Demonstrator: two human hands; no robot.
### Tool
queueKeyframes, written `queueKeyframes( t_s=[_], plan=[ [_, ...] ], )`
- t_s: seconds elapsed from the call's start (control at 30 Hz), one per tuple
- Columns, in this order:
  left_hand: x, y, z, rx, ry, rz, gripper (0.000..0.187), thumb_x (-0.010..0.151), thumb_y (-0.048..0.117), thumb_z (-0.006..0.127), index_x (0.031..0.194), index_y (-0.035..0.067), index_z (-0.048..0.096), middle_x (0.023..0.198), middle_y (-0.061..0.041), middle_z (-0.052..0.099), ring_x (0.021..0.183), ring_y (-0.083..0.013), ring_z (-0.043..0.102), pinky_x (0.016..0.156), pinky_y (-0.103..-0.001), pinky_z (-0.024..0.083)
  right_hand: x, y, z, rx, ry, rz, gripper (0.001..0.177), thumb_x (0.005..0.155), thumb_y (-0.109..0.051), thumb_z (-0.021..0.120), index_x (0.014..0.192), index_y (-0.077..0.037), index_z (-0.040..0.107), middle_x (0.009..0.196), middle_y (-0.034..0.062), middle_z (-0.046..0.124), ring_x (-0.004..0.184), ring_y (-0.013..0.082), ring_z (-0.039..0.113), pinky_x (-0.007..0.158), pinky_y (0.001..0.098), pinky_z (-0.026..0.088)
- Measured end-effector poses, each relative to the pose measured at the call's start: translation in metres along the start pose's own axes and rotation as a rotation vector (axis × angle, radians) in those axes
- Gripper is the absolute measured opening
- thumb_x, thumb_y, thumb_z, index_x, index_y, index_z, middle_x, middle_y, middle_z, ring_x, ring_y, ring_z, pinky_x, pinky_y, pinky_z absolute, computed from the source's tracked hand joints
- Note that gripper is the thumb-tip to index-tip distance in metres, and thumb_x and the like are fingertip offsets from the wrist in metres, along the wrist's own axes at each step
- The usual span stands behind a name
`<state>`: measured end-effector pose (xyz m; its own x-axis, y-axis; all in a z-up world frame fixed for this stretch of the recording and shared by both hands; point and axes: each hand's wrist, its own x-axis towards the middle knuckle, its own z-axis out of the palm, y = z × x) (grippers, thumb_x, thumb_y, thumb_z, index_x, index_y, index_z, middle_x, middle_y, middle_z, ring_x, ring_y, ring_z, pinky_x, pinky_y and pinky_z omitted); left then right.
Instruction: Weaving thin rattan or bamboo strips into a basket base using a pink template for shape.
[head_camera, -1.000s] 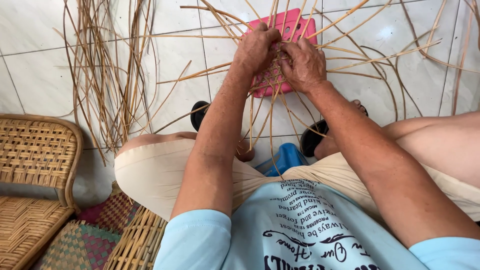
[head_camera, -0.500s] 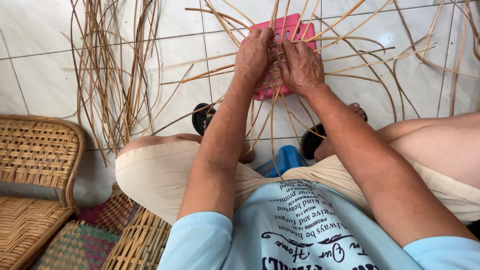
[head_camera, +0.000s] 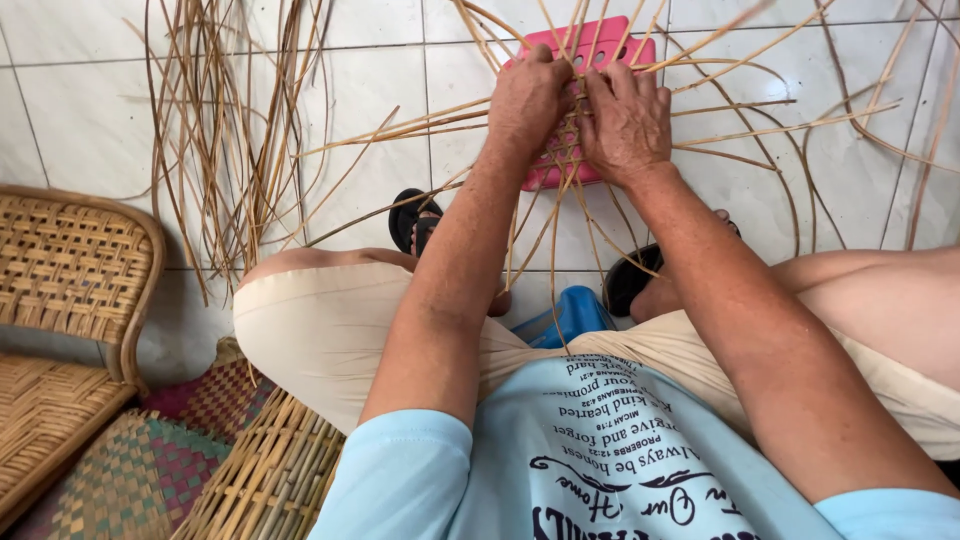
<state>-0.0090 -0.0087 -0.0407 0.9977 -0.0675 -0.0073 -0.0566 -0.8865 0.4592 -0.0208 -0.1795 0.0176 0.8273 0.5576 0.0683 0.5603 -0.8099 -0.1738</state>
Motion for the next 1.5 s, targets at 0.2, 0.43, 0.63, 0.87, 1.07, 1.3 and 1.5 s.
queueKeyframes(
  t_s=[0.2, 0.43, 0.63, 0.87, 1.07, 1.3, 1.5],
  plan=[
    [0.004, 0.0, 0.021, -0.114, 0.067, -0.015, 0.013, 0.092, 0.018, 0.061, 0.098, 0.008, 0.066, 0.094, -0.012, 0.054, 0.068, -0.0376, 0.065, 0.049, -0.061, 0.053, 0.001, 0.006, -0.005, 0.064, -0.044, -0.005, 0.04, 0.1, -0.033, 0.061, 0.134, -0.011, 0.062, 0.123, 0.011, 0.056, 0.102, 0.0397, 0.057, 0.076, 0.0583, 0.047],
    [-0.008, 0.003, -0.009, -0.281, 0.037, -0.01, 0.02, 0.087, 0.021, 0.075, 0.104, 0.012, 0.072, 0.095, -0.01, 0.053, 0.075, -0.0327, 0.066, 0.063, -0.051, 0.056, 0.003, 0.01, -0.005, 0.103, -0.129, 0.038, 0.055, 0.094, -0.033, 0.073, 0.143, -0.015, 0.058, 0.131, 0.0089, 0.053, 0.113, 0.039, 0.055, 0.082, 0.06, 0.049],
    [-0.012, 0.011, -0.025, -0.303, -0.009, -0.039, 0.021, 0.09, 0.02, 0.076, 0.109, 0.011, 0.074, 0.101, -0.009, 0.057, 0.083, -0.0279, 0.067, 0.072, -0.046, 0.061, 0.004, 0.012, -0.005, 0.046, -0.178, 0.057, 0.054, 0.095, -0.039, 0.074, 0.142, -0.02, 0.057, 0.126, 0.0081, 0.053, 0.11, 0.0356, 0.056, 0.085, 0.0573, 0.051],
    [-0.008, 0.008, -0.02, -0.232, -0.05, -0.058, 0.023, 0.089, 0.02, 0.077, 0.11, 0.014, 0.074, 0.103, -0.009, 0.054, 0.083, -0.0315, 0.067, 0.069, -0.05, 0.059, 0.006, 0.015, -0.001, 0.024, -0.136, 0.021, 0.048, 0.096, -0.042, 0.073, 0.139, -0.023, 0.062, 0.123, 0.007, 0.054, 0.104, 0.0356, 0.058, 0.078, 0.0574, 0.053],
    [-0.006, 0.007, -0.015, -0.21, -0.077, -0.072, 0.022, 0.091, 0.025, 0.075, 0.11, 0.014, 0.075, 0.103, -0.008, 0.054, 0.084, -0.0302, 0.068, 0.07, -0.048, 0.06, 0.005, 0.016, 0.0, 0.02, -0.166, 0.025, 0.052, 0.094, -0.044, 0.074, 0.14, -0.024, 0.061, 0.121, 0.0082, 0.053, 0.101, 0.0358, 0.058, 0.077, 0.0586, 0.053],
    [-0.005, 0.007, -0.011, -0.172, -0.052, -0.052, 0.02, 0.094, 0.025, 0.067, 0.106, 0.012, 0.076, 0.099, -0.011, 0.055, 0.077, -0.0373, 0.068, 0.063, -0.055, 0.056, 0.008, 0.015, 0.003, -0.042, -0.173, 0.028, 0.047, 0.092, -0.048, 0.075, 0.132, -0.026, 0.061, 0.118, 0.0087, 0.055, 0.097, 0.0363, 0.06, 0.073, 0.0568, 0.055],
    [-0.011, 0.016, -0.032, -0.25, -0.08, -0.137, 0.033, 0.09, 0.021, 0.078, 0.115, 0.013, 0.059, 0.115, -0.013, 0.058, 0.091, -0.0359, 0.069, 0.071, -0.053, 0.058, 0.006, 0.002, -0.004, -0.181, -0.167, 0.023, 0.045, 0.097, -0.045, 0.064, 0.136, -0.022, 0.063, 0.129, 0.0076, 0.057, 0.105, 0.0372, 0.06, 0.077, 0.0564, 0.05]
  ],
)
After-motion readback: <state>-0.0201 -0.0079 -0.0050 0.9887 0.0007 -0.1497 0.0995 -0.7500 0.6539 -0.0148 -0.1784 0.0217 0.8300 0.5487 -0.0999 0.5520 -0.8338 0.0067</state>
